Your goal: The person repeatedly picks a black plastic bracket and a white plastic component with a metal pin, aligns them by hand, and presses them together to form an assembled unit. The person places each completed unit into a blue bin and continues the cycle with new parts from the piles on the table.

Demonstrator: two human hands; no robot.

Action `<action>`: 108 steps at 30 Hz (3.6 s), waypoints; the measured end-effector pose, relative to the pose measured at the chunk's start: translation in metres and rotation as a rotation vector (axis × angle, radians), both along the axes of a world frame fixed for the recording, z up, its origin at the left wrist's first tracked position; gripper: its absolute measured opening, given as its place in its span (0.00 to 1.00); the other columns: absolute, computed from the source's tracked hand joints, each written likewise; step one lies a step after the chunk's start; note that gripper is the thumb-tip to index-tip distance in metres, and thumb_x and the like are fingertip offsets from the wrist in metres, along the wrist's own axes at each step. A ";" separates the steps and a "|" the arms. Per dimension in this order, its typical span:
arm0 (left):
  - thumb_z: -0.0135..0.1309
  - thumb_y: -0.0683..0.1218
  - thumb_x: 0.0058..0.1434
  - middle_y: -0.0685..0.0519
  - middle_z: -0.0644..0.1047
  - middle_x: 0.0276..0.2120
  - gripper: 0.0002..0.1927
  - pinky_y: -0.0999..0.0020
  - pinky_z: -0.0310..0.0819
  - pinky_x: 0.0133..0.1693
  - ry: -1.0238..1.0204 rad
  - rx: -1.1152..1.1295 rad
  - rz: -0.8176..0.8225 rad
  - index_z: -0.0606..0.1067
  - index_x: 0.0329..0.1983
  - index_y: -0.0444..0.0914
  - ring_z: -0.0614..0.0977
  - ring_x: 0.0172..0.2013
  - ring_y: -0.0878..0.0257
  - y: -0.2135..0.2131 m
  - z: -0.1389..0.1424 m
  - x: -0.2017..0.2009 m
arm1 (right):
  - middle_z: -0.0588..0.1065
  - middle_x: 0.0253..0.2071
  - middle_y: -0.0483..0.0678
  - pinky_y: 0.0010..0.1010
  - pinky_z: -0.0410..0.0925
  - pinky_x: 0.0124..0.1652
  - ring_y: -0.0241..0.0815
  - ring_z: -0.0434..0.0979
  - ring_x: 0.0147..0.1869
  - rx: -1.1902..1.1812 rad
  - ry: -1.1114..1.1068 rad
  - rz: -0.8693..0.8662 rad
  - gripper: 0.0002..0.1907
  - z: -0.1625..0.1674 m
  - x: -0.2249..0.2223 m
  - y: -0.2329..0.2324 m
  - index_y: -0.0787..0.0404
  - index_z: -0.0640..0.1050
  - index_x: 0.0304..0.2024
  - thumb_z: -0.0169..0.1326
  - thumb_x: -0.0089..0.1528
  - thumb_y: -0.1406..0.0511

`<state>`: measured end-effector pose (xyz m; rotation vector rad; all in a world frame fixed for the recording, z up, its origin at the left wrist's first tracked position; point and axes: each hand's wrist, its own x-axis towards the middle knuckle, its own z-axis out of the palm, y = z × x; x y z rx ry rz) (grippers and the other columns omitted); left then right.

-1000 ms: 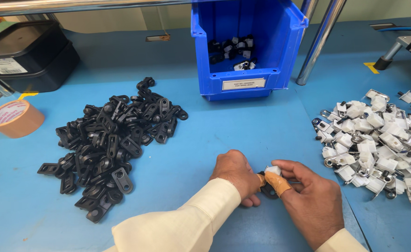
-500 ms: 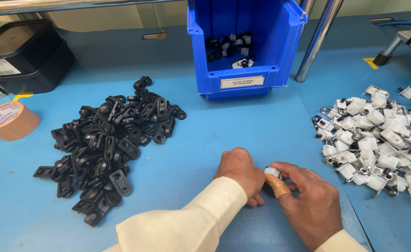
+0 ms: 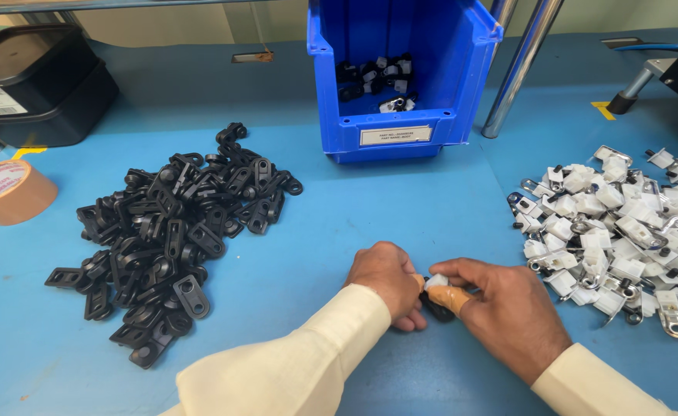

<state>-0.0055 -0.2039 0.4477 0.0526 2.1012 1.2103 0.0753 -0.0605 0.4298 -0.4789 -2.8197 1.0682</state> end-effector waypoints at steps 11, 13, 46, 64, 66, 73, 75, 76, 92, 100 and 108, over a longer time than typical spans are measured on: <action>0.53 0.33 0.61 0.42 0.83 0.29 0.01 0.69 0.82 0.22 0.025 0.034 0.069 0.74 0.35 0.30 0.87 0.25 0.56 0.000 -0.011 0.026 | 0.82 0.36 0.47 0.26 0.72 0.39 0.36 0.81 0.37 -0.232 -0.001 -0.084 0.26 -0.026 -0.009 0.017 0.52 0.85 0.50 0.55 0.52 0.77; 0.51 0.33 0.62 0.42 0.82 0.29 0.01 0.67 0.82 0.22 0.012 0.048 0.037 0.72 0.35 0.31 0.87 0.25 0.54 -0.001 -0.010 0.021 | 0.84 0.36 0.48 0.26 0.72 0.39 0.36 0.80 0.37 -0.467 0.011 -0.045 0.26 -0.030 -0.013 0.024 0.58 0.86 0.50 0.51 0.53 0.80; 0.50 0.35 0.63 0.46 0.82 0.29 0.06 0.66 0.80 0.27 0.178 -0.058 0.069 0.78 0.35 0.35 0.86 0.24 0.58 0.016 -0.004 0.036 | 0.84 0.34 0.51 0.34 0.76 0.40 0.44 0.84 0.35 0.116 0.005 -0.060 0.15 -0.009 -0.015 0.008 0.54 0.86 0.45 0.65 0.54 0.64; 0.62 0.44 0.62 0.49 0.83 0.32 0.10 0.69 0.84 0.28 -0.078 0.161 0.209 0.72 0.31 0.35 0.88 0.30 0.61 0.015 -0.013 0.039 | 0.82 0.35 0.54 0.30 0.73 0.31 0.40 0.78 0.31 -0.677 -0.101 -0.309 0.10 -0.022 -0.021 0.023 0.70 0.83 0.41 0.54 0.61 0.71; 0.61 0.43 0.62 0.47 0.83 0.33 0.11 0.68 0.85 0.29 -0.137 0.187 0.229 0.71 0.32 0.35 0.88 0.30 0.60 0.015 -0.015 0.035 | 0.81 0.35 0.54 0.31 0.72 0.31 0.41 0.78 0.31 -0.681 -0.097 -0.331 0.09 -0.023 -0.020 0.022 0.70 0.82 0.40 0.53 0.60 0.72; 0.64 0.41 0.60 0.44 0.81 0.37 0.18 0.63 0.85 0.30 -0.195 0.176 0.358 0.66 0.44 0.38 0.87 0.31 0.55 0.020 -0.008 0.045 | 0.82 0.33 0.53 0.30 0.71 0.29 0.39 0.77 0.29 -0.704 -0.050 -0.337 0.10 -0.025 -0.016 0.017 0.70 0.83 0.39 0.53 0.59 0.73; 0.64 0.40 0.58 0.45 0.81 0.37 0.23 0.62 0.84 0.30 -0.157 0.139 0.348 0.64 0.51 0.41 0.87 0.31 0.55 0.022 -0.006 0.047 | 0.81 0.31 0.52 0.30 0.69 0.28 0.38 0.75 0.27 -0.663 -0.022 -0.359 0.09 -0.023 -0.013 0.011 0.69 0.84 0.38 0.55 0.58 0.73; 0.64 0.39 0.58 0.45 0.82 0.37 0.27 0.61 0.84 0.30 -0.128 0.136 0.329 0.64 0.55 0.43 0.87 0.30 0.55 0.022 -0.006 0.047 | 0.81 0.29 0.52 0.30 0.69 0.27 0.38 0.75 0.26 -0.642 -0.007 -0.370 0.09 -0.022 -0.012 0.008 0.69 0.85 0.37 0.56 0.58 0.72; 0.57 0.36 0.61 0.49 0.80 0.35 0.25 0.67 0.85 0.32 -0.212 0.479 0.347 0.67 0.60 0.42 0.86 0.32 0.61 -0.008 -0.023 0.049 | 0.80 0.31 0.47 0.26 0.67 0.25 0.33 0.77 0.30 -0.819 -0.080 -0.256 0.12 -0.004 0.003 -0.004 0.65 0.83 0.44 0.58 0.61 0.65; 0.56 0.33 0.60 0.47 0.83 0.36 0.24 0.71 0.85 0.31 -0.155 0.491 0.241 0.72 0.60 0.39 0.87 0.31 0.62 -0.021 -0.030 0.046 | 0.76 0.25 0.46 0.22 0.54 0.20 0.31 0.65 0.22 -1.033 -0.395 -0.261 0.10 -0.017 -0.004 0.014 0.64 0.80 0.43 0.56 0.60 0.68; 0.57 0.33 0.59 0.47 0.84 0.35 0.21 0.72 0.85 0.28 -0.153 0.412 0.238 0.75 0.56 0.38 0.88 0.30 0.60 -0.024 -0.029 0.042 | 0.69 0.21 0.47 0.28 0.46 0.18 0.33 0.55 0.18 -0.867 -0.328 -0.334 0.14 -0.026 -0.008 0.000 0.66 0.79 0.40 0.41 0.61 0.76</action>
